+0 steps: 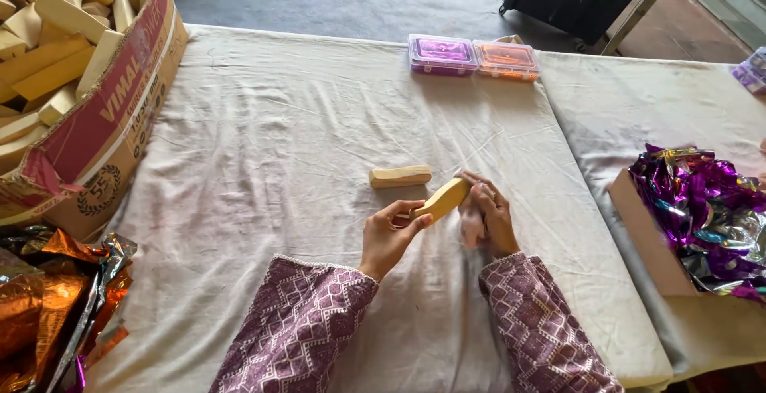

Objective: The person wipes a purple plastic storage container with a pink cloth, turning it to clean its surfaces. They then pick up wooden pieces from a large cardboard box and wipe each piece with the cloth, setting the wiped pieces on the table.

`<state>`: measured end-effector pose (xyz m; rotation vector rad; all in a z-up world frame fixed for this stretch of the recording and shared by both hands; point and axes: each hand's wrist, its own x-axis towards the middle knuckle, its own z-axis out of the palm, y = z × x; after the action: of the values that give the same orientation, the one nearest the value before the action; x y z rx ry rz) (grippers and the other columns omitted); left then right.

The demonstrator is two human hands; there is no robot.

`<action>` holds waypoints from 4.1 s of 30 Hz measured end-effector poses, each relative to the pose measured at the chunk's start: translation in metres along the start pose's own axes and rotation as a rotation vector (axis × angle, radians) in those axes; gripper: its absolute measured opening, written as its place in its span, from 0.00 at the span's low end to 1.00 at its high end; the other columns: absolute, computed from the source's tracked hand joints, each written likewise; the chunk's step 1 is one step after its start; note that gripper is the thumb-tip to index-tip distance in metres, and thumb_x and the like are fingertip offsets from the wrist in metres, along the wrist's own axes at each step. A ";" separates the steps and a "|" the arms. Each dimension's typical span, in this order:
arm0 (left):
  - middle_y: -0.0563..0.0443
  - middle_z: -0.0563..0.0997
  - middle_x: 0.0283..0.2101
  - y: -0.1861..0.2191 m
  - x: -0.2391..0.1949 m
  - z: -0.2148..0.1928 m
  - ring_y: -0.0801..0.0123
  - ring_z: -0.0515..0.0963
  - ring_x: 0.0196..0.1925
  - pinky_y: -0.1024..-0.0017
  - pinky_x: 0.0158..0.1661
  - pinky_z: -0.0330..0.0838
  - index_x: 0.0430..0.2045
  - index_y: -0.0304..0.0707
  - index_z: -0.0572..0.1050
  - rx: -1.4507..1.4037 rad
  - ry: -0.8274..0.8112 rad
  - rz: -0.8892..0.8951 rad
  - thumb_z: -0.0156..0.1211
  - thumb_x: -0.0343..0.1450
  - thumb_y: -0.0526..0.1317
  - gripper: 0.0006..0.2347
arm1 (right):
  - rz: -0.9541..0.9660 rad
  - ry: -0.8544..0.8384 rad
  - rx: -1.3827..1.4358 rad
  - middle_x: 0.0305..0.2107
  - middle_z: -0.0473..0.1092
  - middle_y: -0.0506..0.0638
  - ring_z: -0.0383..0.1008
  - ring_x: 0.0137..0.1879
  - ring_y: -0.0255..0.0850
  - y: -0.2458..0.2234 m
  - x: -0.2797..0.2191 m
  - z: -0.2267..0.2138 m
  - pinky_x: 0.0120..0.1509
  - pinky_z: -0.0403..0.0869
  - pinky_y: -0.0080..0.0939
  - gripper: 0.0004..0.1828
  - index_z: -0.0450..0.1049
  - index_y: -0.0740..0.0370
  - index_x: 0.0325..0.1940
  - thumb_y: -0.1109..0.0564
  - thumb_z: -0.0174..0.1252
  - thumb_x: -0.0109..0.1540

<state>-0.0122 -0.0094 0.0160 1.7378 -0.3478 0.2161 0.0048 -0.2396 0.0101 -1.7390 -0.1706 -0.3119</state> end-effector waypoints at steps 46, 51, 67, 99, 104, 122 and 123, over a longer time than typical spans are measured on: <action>0.50 0.83 0.39 -0.033 0.004 -0.012 0.60 0.83 0.43 0.60 0.49 0.69 0.68 0.41 0.54 0.498 -0.053 0.308 0.74 0.59 0.37 0.41 | -0.573 -0.297 -0.808 0.62 0.70 0.49 0.71 0.64 0.52 -0.047 -0.032 0.046 0.67 0.70 0.51 0.32 0.70 0.51 0.65 0.61 0.62 0.55; 0.53 0.84 0.39 -0.015 0.005 -0.023 0.62 0.83 0.42 0.59 0.52 0.66 0.68 0.44 0.53 0.471 -0.120 0.203 0.76 0.59 0.39 0.43 | -0.483 -0.339 -0.951 0.66 0.67 0.43 0.72 0.61 0.47 -0.042 -0.019 0.024 0.66 0.68 0.47 0.36 0.70 0.44 0.68 0.57 0.64 0.55; 0.56 0.82 0.38 -0.018 0.006 -0.022 0.65 0.82 0.43 0.60 0.53 0.66 0.64 0.48 0.59 0.456 -0.138 0.175 0.78 0.58 0.39 0.40 | -0.238 -0.169 -0.957 0.57 0.74 0.41 0.74 0.46 0.44 -0.038 -0.015 0.016 0.54 0.78 0.41 0.36 0.76 0.41 0.61 0.60 0.66 0.48; 0.50 0.86 0.38 0.002 -0.002 -0.012 0.65 0.86 0.42 0.55 0.65 0.65 0.52 0.43 0.66 0.358 -0.116 0.425 0.76 0.63 0.45 0.27 | 0.118 -0.036 0.246 0.53 0.74 0.50 0.73 0.59 0.36 0.000 -0.003 -0.005 0.64 0.73 0.37 0.26 0.70 0.64 0.65 0.58 0.64 0.63; 0.53 0.86 0.41 -0.004 -0.003 -0.004 0.68 0.86 0.43 0.53 0.69 0.60 0.50 0.44 0.70 0.475 -0.146 0.557 0.74 0.67 0.43 0.21 | 0.132 0.050 0.273 0.50 0.75 0.51 0.75 0.56 0.35 -0.003 -0.003 -0.008 0.60 0.75 0.34 0.25 0.72 0.67 0.63 0.54 0.65 0.64; 0.35 0.60 0.74 -0.052 0.025 -0.027 0.44 0.56 0.76 0.52 0.70 0.56 0.64 0.44 0.71 0.720 0.058 0.290 0.56 0.71 0.27 0.24 | 0.076 0.392 -0.057 0.49 0.75 0.53 0.75 0.53 0.39 0.053 0.014 -0.048 0.57 0.75 0.37 0.31 0.68 0.65 0.65 0.48 0.67 0.64; 0.36 0.64 0.69 -0.050 0.027 -0.026 0.44 0.61 0.73 0.53 0.68 0.61 0.59 0.42 0.72 0.711 0.085 0.297 0.59 0.70 0.29 0.21 | 0.103 0.382 -0.246 0.49 0.75 0.56 0.76 0.53 0.43 0.040 0.014 -0.045 0.57 0.75 0.40 0.33 0.67 0.63 0.66 0.47 0.68 0.62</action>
<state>0.0314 0.0214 -0.0166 2.3593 -0.5055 0.6926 0.0247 -0.2923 -0.0155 -1.8860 0.2429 -0.6015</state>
